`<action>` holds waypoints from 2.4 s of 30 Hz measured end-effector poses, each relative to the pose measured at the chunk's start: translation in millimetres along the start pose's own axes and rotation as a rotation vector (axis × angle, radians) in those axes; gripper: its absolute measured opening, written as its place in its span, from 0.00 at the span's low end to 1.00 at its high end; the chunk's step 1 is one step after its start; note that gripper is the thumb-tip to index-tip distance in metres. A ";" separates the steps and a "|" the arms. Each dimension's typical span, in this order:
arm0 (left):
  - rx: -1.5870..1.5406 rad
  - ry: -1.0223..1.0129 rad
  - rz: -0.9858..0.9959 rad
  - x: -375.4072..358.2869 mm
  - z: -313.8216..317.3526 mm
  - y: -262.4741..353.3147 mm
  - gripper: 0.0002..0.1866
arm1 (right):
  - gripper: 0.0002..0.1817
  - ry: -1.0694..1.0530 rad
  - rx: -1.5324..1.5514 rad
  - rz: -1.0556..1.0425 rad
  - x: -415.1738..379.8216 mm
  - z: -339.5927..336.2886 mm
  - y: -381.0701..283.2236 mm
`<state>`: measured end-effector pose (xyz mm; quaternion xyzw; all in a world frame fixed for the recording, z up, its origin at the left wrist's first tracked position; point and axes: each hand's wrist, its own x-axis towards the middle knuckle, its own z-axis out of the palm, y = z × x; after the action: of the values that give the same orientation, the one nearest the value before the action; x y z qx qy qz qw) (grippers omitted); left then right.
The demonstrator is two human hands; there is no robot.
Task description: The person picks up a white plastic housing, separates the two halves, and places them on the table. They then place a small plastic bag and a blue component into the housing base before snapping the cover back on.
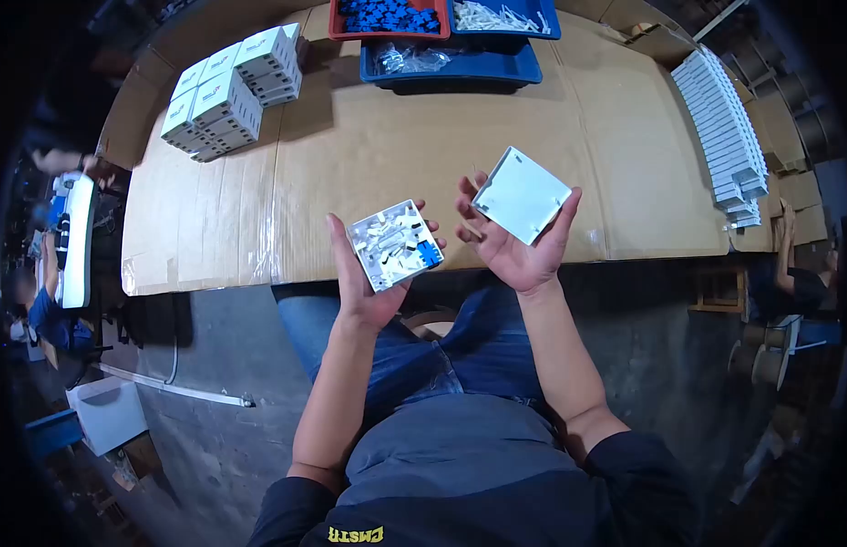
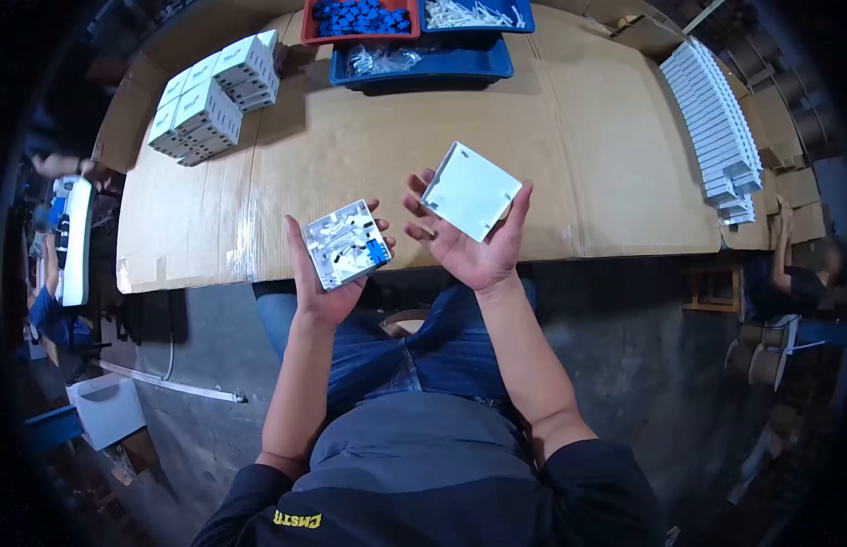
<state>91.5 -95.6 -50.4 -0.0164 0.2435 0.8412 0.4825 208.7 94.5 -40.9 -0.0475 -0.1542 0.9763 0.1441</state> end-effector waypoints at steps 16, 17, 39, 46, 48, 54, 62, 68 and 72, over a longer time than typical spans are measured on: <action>-0.097 0.010 -0.145 7.1 34.4 -15.5 0.43 | 0.47 -0.160 -0.838 -0.077 27.6 44.1 -21.0; -0.093 0.023 -0.161 6.8 37.7 -15.3 0.42 | 0.46 -0.189 -0.933 -0.074 30.7 49.1 -21.3; -0.012 0.141 -0.133 -6.5 51.9 -15.1 0.40 | 0.34 -0.340 -1.398 0.110 39.0 51.7 -6.6; -0.051 0.177 -0.151 -9.4 51.5 -17.6 0.41 | 0.31 -0.276 -1.337 0.184 35.3 41.8 2.8; -0.048 0.203 -0.161 -8.3 47.4 -20.4 0.41 | 0.32 -0.299 -1.375 0.243 34.8 39.3 1.6; -0.047 0.207 -0.192 -5.5 42.1 -21.1 0.41 | 0.31 -0.372 -1.514 0.151 34.3 34.1 6.3; -0.119 0.195 -0.202 1.6 31.6 -25.8 0.36 | 0.29 -0.394 -1.595 0.150 35.6 35.8 6.1; -0.072 0.251 -0.192 1.2 36.6 -24.9 0.34 | 0.29 -0.413 -1.561 0.183 43.0 26.6 3.2; -0.079 0.257 -0.216 2.7 35.3 -24.9 0.34 | 0.30 -0.405 -1.571 0.203 45.0 24.9 2.2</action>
<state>117.7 -68.1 -29.8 -0.1690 0.2670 0.7844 0.5338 161.8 98.7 -20.2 0.0292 -0.8117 0.5812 -0.0508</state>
